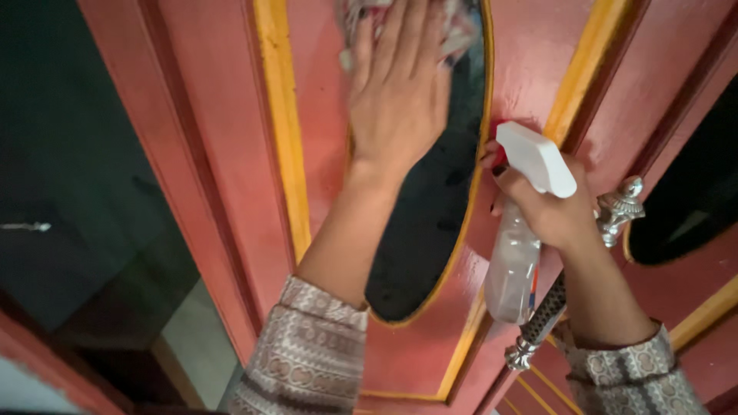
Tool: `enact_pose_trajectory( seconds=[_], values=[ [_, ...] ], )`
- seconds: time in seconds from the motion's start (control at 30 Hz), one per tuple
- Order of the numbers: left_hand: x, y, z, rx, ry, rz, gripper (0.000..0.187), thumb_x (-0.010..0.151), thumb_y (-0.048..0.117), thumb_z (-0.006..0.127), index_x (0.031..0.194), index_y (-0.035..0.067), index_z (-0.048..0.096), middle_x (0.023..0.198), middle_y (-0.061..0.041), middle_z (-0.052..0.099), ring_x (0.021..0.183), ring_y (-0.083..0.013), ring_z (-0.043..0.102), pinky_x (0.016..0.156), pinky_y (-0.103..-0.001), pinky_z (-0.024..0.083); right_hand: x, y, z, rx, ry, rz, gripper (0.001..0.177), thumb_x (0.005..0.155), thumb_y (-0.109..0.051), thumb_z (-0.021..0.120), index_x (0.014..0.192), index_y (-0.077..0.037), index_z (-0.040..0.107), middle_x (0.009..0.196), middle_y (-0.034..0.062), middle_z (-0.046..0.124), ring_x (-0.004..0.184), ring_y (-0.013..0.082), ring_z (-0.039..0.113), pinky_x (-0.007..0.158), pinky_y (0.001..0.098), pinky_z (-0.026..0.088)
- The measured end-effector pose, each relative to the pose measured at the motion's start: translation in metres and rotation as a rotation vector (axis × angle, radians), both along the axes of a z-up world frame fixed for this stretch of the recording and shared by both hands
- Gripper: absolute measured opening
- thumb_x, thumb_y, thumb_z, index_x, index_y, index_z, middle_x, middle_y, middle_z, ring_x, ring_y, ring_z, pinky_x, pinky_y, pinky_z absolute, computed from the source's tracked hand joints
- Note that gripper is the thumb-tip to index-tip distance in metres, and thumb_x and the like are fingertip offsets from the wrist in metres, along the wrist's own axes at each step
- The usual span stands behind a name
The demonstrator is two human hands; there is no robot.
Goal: The person sprays a glass cleaner onto a window and door, then wipes the surfaces with a cloth. The person cleans the window frame, the glass pane, and the door panels, including the oval glass inserts and the door handles.
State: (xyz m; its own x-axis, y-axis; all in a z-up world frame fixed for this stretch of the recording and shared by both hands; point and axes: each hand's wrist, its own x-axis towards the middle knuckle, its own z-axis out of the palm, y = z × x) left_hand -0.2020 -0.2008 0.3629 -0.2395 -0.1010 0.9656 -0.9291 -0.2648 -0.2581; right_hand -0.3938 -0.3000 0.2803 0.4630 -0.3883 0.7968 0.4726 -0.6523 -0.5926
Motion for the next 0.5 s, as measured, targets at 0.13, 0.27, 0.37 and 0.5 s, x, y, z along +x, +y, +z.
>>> enact_pose_trajectory(
  seconds=[0.13, 0.27, 0.37, 0.5],
  values=[
    [-0.017, -0.01, 0.015, -0.079, -0.021, -0.036, 0.048, 0.107, 0.024, 0.057, 0.152, 0.008, 0.052, 0.159, -0.007, 0.047, 0.152, -0.026, 0.038, 0.133, -0.05, 0.021, 0.002, -0.001, -0.004, 0.012, -0.031, 0.02, 0.055, 0.087, -0.001, 0.058, 0.142, 0.004, 0.055, 0.119, 0.0119, 0.069, 0.088, 0.0174, 0.069, 0.062, 0.0326, 0.062],
    [-0.009, -0.005, 0.008, -0.011, -0.076, -0.077, 0.045, 0.107, 0.023, 0.057, 0.149, 0.008, 0.054, 0.158, -0.005, 0.05, 0.15, -0.0256, 0.042, 0.132, -0.05, 0.022, 0.005, -0.003, -0.011, 0.001, -0.085, 0.007, 0.057, 0.088, 0.0, 0.057, 0.145, 0.005, 0.052, 0.122, 0.0131, 0.067, 0.098, 0.016, 0.069, 0.062, 0.0332, 0.062],
    [-0.007, -0.002, -0.018, 0.053, -0.103, -0.101, 0.043, 0.105, 0.022, 0.058, 0.146, 0.009, 0.057, 0.155, -0.006, 0.052, 0.146, -0.026, 0.045, 0.13, -0.05, 0.024, 0.005, -0.011, -0.016, -0.031, -0.077, -0.001, 0.055, 0.089, -0.004, 0.057, 0.143, 0.007, 0.053, 0.12, 0.0161, 0.068, 0.072, 0.0206, 0.068, 0.063, 0.0338, 0.059],
    [-0.007, -0.004, -0.074, 0.147, -0.052, -0.173, 0.039, 0.103, 0.022, 0.058, 0.141, 0.009, 0.062, 0.152, -0.006, 0.056, 0.14, -0.026, 0.05, 0.127, -0.049, 0.029, 0.007, -0.02, -0.029, -0.002, -0.124, 0.078, 0.055, 0.092, -0.01, 0.057, 0.143, 0.008, 0.052, 0.125, 0.018, 0.068, 0.073, 0.0237, 0.069, 0.066, 0.0342, 0.058]
  ],
)
